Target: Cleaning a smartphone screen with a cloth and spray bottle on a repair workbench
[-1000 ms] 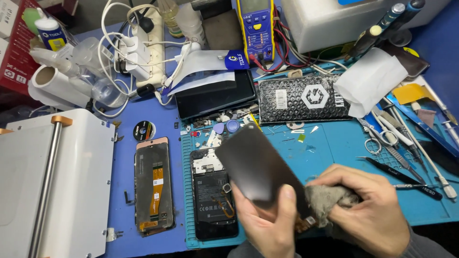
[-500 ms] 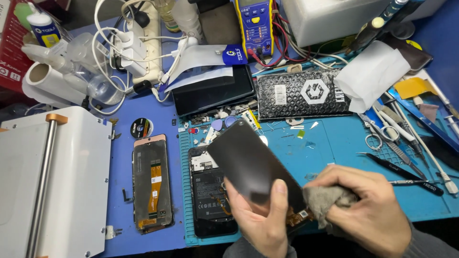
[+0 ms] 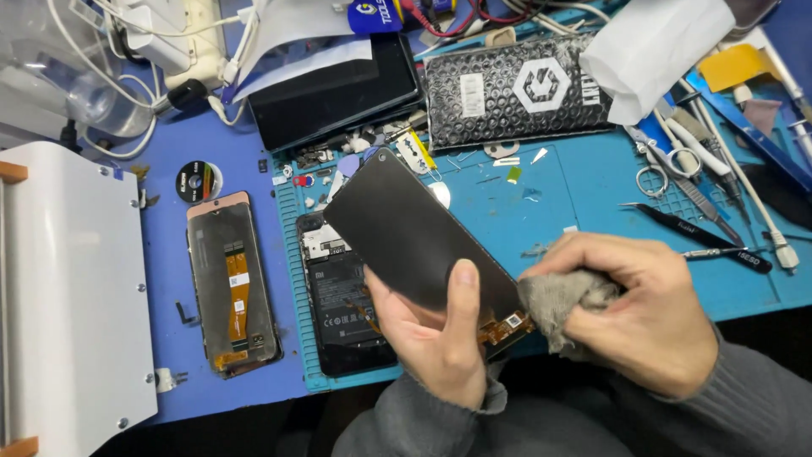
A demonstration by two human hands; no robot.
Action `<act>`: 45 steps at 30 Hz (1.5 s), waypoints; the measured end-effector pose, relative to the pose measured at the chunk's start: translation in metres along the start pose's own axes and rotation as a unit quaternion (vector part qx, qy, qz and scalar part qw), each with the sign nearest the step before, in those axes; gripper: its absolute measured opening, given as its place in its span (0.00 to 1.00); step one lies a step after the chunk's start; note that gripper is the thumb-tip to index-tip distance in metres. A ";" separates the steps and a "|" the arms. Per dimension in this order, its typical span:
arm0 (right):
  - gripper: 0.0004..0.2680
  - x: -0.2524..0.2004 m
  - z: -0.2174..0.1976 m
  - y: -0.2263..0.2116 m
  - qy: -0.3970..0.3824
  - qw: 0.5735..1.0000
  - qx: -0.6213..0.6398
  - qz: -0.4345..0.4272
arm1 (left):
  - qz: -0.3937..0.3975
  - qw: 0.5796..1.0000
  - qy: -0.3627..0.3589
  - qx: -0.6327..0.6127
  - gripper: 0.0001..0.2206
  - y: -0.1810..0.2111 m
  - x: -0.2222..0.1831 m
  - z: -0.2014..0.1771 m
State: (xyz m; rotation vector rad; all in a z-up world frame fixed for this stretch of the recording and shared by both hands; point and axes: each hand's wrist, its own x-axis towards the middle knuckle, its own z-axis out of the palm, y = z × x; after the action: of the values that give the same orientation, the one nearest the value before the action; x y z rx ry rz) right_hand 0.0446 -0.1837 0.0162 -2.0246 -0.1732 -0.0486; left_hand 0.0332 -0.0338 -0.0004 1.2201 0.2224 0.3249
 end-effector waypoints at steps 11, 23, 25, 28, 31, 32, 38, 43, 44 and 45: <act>0.08 -0.023 -0.029 0.004 -0.110 0.993 -0.045 0.024 | 0.001 1.000 0.005 -0.001 0.31 0.004 0.012 -0.006; 0.07 -0.019 -0.026 0.017 -0.038 0.986 0.155 0.042 | -0.012 1.000 -0.011 -0.001 0.31 0.000 0.004 0.000; 0.06 -0.018 -0.026 0.021 0.002 0.977 0.194 0.082 | -0.020 0.999 -0.020 -0.014 0.31 -0.001 0.003 0.000; 0.09 -0.009 -0.030 0.026 -0.042 0.969 0.204 0.134 | -0.017 0.999 -0.028 -0.015 0.32 -0.003 0.002 0.001; 0.06 -0.007 -0.022 0.025 -0.031 0.972 0.179 0.149 | -0.021 0.999 -0.034 -0.020 0.32 -0.002 0.002 0.002; 0.06 -0.007 -0.022 0.024 -0.032 0.972 0.179 0.150 | -0.022 0.999 -0.034 -0.019 0.32 -0.002 0.002 0.002; 0.06 -0.011 -0.015 0.020 -0.056 0.968 0.208 0.128 | -0.016 0.999 -0.039 -0.019 0.33 -0.003 0.002 0.002; 0.05 -0.011 -0.015 0.016 -0.098 0.983 0.146 0.056 | -0.017 0.999 -0.034 -0.017 0.33 -0.002 0.003 0.002; 0.05 -0.011 -0.017 0.017 -0.097 0.983 0.145 0.052 | -0.013 0.999 -0.036 -0.018 0.33 -0.002 0.003 0.002; 0.05 -0.010 -0.019 0.017 -0.103 0.983 0.141 0.054 | -0.012 0.999 -0.032 -0.019 0.33 -0.003 0.004 0.002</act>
State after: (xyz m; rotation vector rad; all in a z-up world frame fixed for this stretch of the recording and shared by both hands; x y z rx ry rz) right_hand 0.0379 -0.2092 0.0083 -1.7501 -0.1892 0.2424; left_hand 0.0377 -0.0353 -0.0023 1.1874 0.1749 0.2672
